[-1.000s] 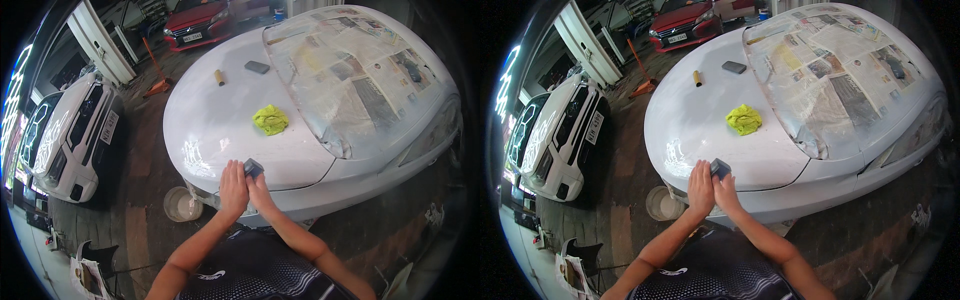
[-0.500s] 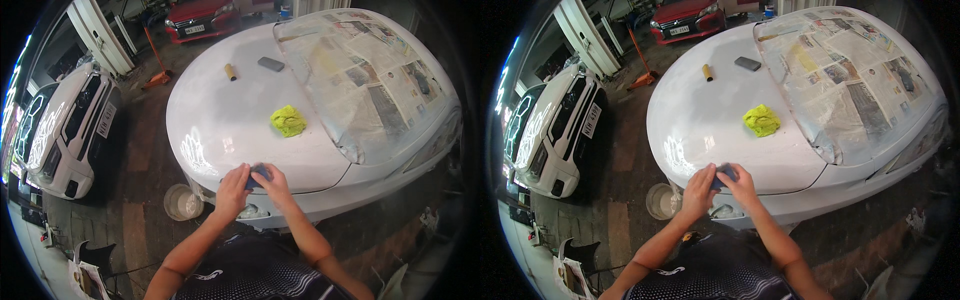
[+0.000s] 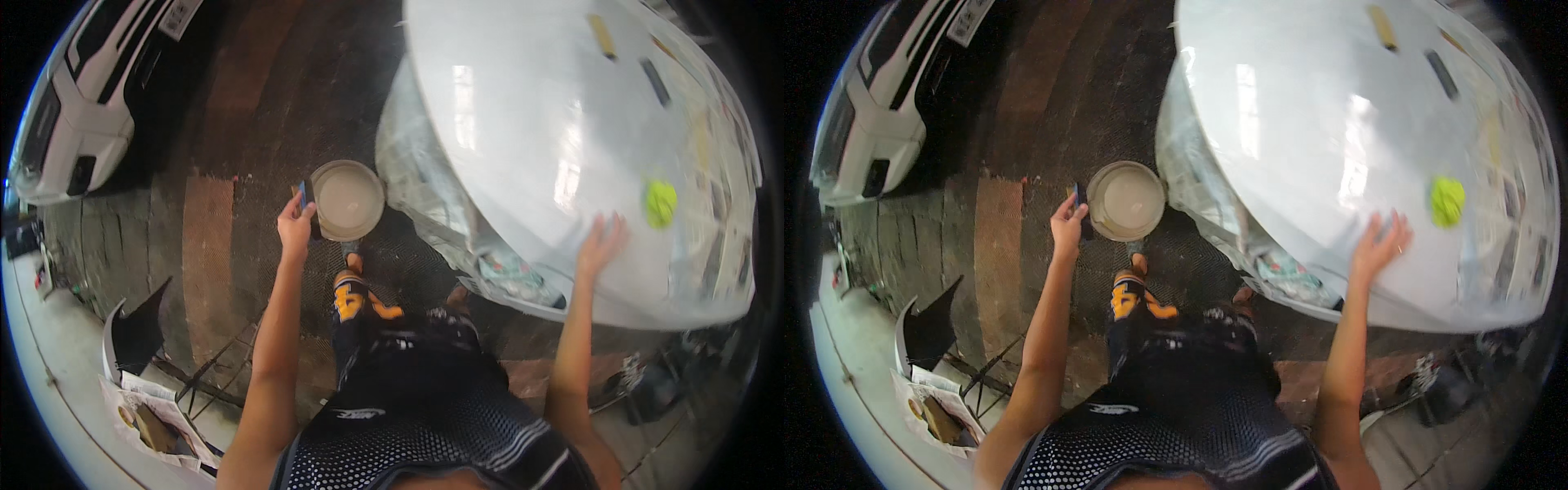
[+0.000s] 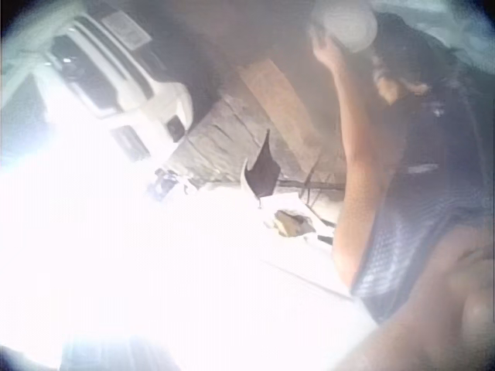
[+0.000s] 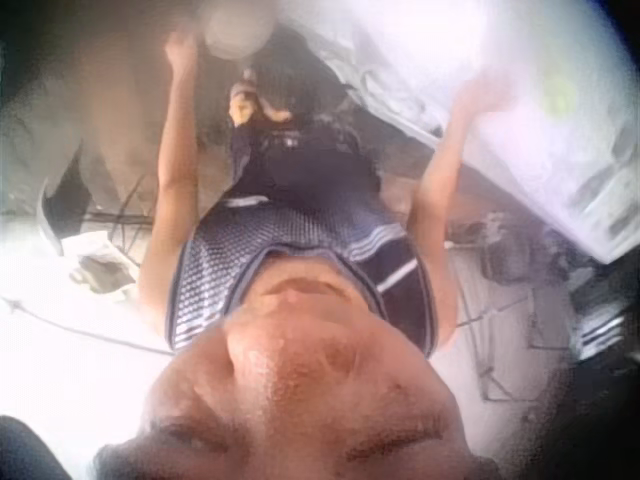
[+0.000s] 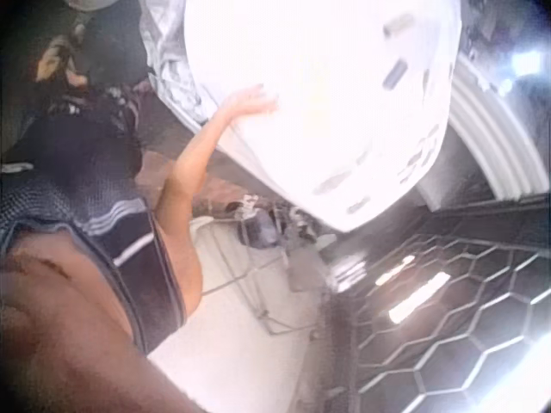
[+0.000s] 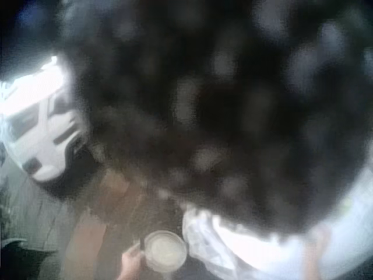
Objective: The person uses a blue sanding block and a yellow cloth to rub and wipe the hood of a white car. They repeatedly dip the sanding block into a bucket of water and continue sanding different areas of the hood while wiping with the cloth.
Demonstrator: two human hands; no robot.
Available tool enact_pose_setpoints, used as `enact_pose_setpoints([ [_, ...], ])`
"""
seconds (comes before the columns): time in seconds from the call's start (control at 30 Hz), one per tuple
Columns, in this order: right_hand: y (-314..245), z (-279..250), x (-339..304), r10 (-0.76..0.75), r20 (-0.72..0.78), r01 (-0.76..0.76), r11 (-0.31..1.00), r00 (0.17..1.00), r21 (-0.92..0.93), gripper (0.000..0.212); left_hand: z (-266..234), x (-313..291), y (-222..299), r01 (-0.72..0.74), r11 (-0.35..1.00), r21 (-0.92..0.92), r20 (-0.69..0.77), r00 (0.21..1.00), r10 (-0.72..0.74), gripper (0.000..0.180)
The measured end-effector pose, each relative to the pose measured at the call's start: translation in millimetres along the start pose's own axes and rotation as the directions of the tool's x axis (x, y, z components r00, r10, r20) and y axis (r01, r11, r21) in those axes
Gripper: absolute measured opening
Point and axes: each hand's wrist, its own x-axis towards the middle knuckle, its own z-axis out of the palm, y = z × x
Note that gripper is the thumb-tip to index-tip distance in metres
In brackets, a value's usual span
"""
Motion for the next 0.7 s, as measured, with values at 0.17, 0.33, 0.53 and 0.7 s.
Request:
enact_pose_setpoints([
  [0.17, 20, 17, -16, -0.150, 0.032, 0.153, 0.958, 0.988, -0.241, 0.052, 68, 71, -155, 0.206, 0.977, -0.050, -0.048, 0.977, -0.208, 0.061],
  [0.33, -3, -5, 8, -0.027, 0.023, 0.031, 0.979, 0.999, -0.203, 0.047, 173, 169, -266, 0.183, 0.871, 0.456, 0.129, 0.955, -0.269, 0.056],
  [0.53, -10, -59, 30, -0.241, 0.324, 0.389, 0.741, 0.915, -0.547, 0.053, 289, 227, -380, 0.116, 0.775, 0.621, -0.138, 0.990, -0.038, 0.061],
  [0.7, -36, -19, 13, -0.099, 0.157, 0.163, 0.866, 0.983, -0.473, 0.053, 268, 235, -437, 0.006, 0.541, 0.841, 0.164, 0.950, -0.266, 0.065],
])
